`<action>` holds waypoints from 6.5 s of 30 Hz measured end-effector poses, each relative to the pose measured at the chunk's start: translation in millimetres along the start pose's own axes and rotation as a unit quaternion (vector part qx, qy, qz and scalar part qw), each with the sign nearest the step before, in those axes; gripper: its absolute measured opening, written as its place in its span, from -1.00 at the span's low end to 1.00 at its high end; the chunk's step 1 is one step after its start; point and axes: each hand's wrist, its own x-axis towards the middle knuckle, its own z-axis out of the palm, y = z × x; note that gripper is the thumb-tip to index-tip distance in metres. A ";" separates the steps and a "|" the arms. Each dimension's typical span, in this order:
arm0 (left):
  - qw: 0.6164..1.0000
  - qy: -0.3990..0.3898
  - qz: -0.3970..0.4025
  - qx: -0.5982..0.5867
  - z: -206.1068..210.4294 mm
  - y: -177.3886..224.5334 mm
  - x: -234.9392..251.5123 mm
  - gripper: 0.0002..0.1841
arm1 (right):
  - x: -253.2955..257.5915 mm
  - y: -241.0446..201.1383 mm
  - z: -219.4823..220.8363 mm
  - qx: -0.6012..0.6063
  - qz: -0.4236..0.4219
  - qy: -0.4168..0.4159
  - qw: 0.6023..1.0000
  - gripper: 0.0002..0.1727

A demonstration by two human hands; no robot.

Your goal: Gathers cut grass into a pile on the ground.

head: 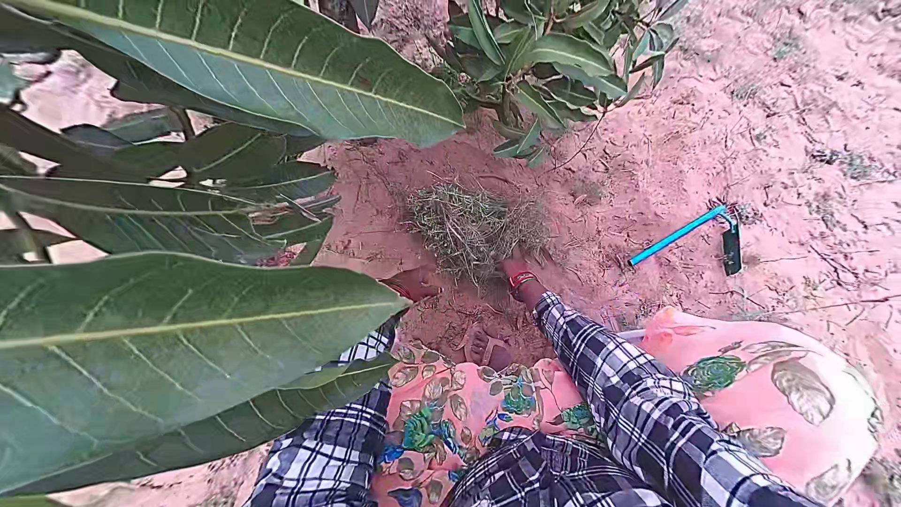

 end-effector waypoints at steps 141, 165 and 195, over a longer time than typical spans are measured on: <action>0.996 -0.002 0.076 0.037 18.6 -62.2 143.2 -0.21 | 63.9 128.8 -62.8 -0.223 0.008 -0.033 0.974 -0.52; 0.996 -0.023 0.069 0.044 28.1 -63.9 146.2 -0.22 | 125.1 62.2 -123.9 -0.098 0.187 0.119 0.970 -0.50; 0.995 -0.037 0.055 0.071 29.8 -56.0 152.1 -0.19 | 128.7 101.5 -127.2 -0.213 -0.011 0.004 0.977 -0.21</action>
